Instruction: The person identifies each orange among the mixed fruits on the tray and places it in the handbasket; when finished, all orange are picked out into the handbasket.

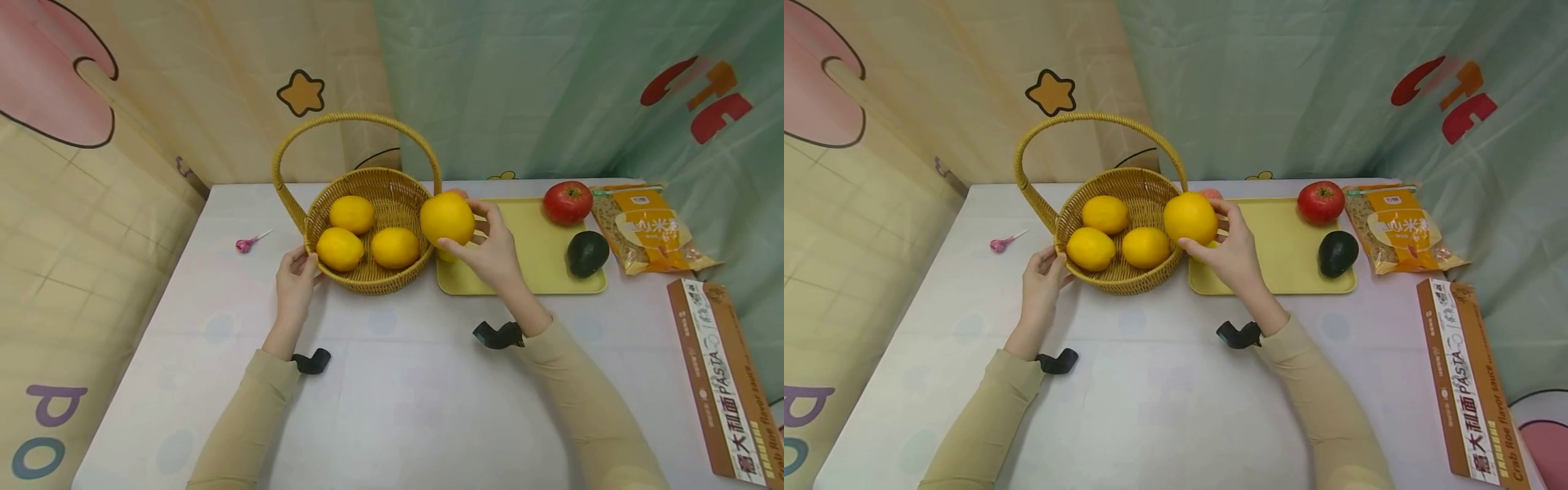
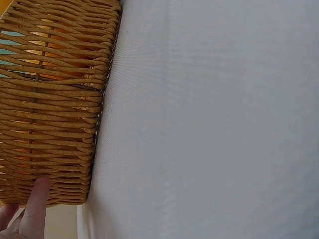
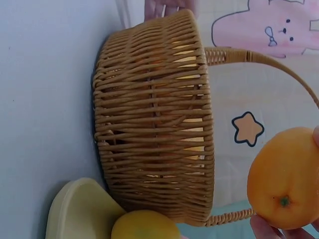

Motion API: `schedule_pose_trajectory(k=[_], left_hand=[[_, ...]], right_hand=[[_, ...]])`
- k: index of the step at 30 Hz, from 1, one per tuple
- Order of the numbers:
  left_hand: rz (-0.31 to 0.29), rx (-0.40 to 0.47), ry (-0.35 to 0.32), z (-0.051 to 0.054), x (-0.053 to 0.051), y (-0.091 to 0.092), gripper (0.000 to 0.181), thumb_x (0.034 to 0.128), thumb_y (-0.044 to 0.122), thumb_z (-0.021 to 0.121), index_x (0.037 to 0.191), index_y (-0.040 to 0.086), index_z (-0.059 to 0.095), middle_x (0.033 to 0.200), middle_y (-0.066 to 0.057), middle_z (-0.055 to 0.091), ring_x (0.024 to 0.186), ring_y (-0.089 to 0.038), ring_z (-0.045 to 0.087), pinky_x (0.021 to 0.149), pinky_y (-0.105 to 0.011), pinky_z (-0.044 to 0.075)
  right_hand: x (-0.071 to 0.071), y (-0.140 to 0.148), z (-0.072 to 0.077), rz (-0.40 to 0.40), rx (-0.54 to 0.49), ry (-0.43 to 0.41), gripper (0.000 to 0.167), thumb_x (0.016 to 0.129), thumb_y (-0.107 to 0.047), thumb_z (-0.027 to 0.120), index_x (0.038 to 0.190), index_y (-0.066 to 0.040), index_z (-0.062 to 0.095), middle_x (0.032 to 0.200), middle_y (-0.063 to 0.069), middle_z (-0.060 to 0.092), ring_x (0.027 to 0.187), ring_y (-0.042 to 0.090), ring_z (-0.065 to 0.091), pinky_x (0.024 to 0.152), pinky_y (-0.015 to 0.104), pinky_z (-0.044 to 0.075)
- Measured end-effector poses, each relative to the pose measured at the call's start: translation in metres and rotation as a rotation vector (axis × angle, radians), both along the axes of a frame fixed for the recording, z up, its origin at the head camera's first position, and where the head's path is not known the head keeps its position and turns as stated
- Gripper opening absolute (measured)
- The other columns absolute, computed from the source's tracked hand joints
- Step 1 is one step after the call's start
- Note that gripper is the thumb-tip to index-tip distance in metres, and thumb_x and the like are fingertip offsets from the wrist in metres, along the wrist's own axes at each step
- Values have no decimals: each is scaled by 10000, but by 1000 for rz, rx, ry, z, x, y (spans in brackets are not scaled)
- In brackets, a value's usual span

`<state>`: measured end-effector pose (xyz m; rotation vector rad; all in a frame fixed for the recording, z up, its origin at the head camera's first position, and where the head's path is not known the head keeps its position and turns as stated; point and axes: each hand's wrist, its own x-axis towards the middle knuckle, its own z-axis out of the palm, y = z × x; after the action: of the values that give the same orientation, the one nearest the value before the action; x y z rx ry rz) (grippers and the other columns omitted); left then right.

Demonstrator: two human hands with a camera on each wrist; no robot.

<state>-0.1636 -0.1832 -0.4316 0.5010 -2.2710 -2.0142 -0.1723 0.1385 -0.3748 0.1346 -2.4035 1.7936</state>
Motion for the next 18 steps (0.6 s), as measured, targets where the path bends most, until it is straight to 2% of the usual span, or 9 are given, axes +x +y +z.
schedule_pose_trajectory(k=[7, 10, 14, 18], left_hand=[[2, -3, 10, -1, 0, -1, 451, 1030, 197, 512, 1435, 25, 412, 1388, -166, 498, 1145, -167, 540, 934, -317, 582], [5, -1, 12, -1, -1, -1, 448, 1030, 192, 513, 1433, 23, 415, 1383, -164, 501, 1137, -164, 543, 939, -335, 581], [11, 6, 14, -2, -1, 0, 439, 1029, 184, 515, 1428, 26, 420, 1371, -155, 508, 1121, -155, 545, 928, -335, 584], [8, 12, 15, -1, -1, 0, 442, 1029, 183, 515, 1430, 25, 416, 1376, -157, 503, 1117, -148, 541, 909, -301, 591]], right_hand=[[-6, -21, -1, 80, 11, 16, 754, 784, -231, 844, 1411, -93, 448, 1414, 79, 504, 1226, 283, 534, 1039, 460, 513], [-10, -32, -1, 105, 33, 52, 760, 783, -237, 845, 1417, -79, 456, 1408, 91, 514, 1217, 283, 540, 1032, 468, 520], [-17, -48, -2, 132, 146, 133, 764, 792, -239, 837, 1427, -57, 454, 1402, 115, 526, 1210, 269, 543, 1039, 429, 522], [-26, -62, -2, 113, 278, 190, 763, 796, -243, 832, 1431, -59, 452, 1430, 121, 512, 1250, 275, 527, 1072, 406, 499]])
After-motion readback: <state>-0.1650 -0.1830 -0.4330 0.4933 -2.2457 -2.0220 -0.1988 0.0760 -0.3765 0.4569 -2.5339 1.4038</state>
